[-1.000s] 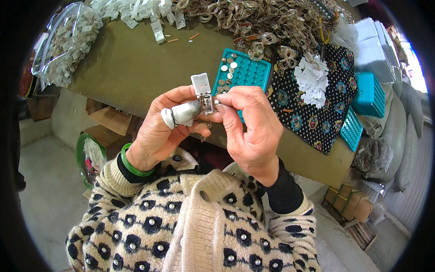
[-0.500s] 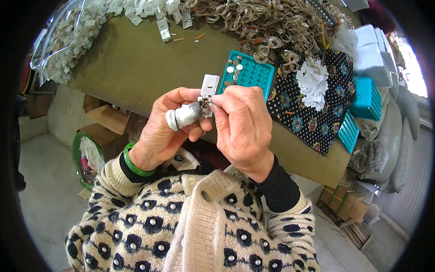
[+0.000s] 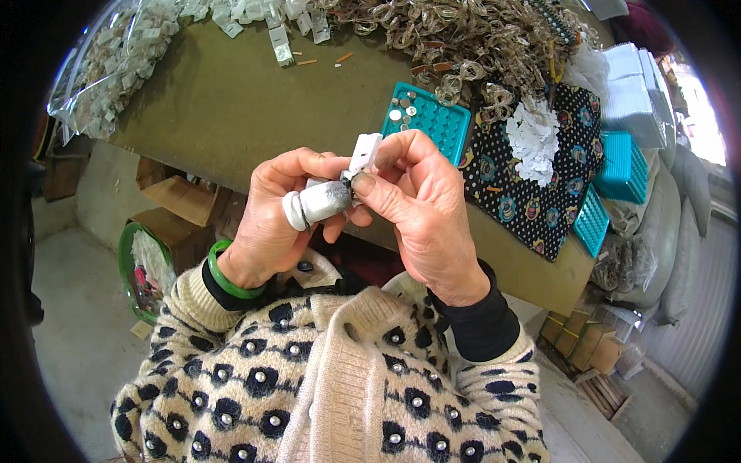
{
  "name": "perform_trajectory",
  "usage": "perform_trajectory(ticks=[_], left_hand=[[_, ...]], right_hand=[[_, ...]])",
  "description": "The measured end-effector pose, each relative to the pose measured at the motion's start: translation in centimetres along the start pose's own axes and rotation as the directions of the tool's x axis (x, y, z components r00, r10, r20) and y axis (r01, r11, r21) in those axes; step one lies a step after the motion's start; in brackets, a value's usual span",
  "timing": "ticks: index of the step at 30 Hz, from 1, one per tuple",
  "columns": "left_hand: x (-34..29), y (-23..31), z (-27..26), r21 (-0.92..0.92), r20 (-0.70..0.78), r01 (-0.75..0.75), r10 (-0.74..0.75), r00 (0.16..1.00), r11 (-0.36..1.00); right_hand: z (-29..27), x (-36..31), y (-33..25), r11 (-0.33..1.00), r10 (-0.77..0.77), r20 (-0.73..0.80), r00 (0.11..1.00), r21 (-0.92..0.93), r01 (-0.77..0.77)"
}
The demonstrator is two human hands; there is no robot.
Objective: The person repeatedly picks small metallic components from a blue tray and inserts them into white plastic housings held in the left hand. The person places the assembled units on the table and continues the cycle with additional components and housings.
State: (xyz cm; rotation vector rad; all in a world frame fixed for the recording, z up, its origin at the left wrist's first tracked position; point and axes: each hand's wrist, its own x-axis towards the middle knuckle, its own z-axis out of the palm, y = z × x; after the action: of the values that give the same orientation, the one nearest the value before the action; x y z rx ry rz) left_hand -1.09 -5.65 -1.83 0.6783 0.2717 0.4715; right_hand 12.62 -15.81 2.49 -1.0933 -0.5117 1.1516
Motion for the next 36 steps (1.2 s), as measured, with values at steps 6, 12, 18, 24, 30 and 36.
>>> perform_trajectory(ticks=[6,12,18,24,30,36], left_hand=[[-0.2,1.2,-0.4,0.081,0.062,0.004,-0.009,0.998,0.997],[0.0,0.8,-0.1,0.132,0.013,-0.009,0.007,1.000,0.991],[0.2,0.0,0.1,0.075,-0.027,0.056,-0.054,0.998,0.996],[0.1,-0.2,0.1,-0.042,-0.013,0.078,-0.079,0.997,0.996],[0.0,0.1,0.2,-0.104,-0.017,0.090,-0.092,0.996,0.991],[-0.4,-0.2,0.5,-0.030,-0.092,-0.015,0.012,0.996,0.999]], right_hand=[[0.3,-0.2,-0.4,1.000,0.014,0.020,1.000,0.002,-0.014],[0.6,0.0,0.8,0.993,-0.081,0.005,0.997,-0.081,0.081],[-0.2,0.6,0.8,0.914,-0.250,0.021,0.968,-0.325,0.243],[-1.0,0.8,0.8,0.851,-0.368,-0.041,0.929,-0.417,0.319],[-0.3,0.6,1.4,0.726,-0.512,-0.029,0.859,-0.549,0.414],[0.8,1.1,2.4,0.383,-0.727,0.128,0.675,-0.739,0.554]])
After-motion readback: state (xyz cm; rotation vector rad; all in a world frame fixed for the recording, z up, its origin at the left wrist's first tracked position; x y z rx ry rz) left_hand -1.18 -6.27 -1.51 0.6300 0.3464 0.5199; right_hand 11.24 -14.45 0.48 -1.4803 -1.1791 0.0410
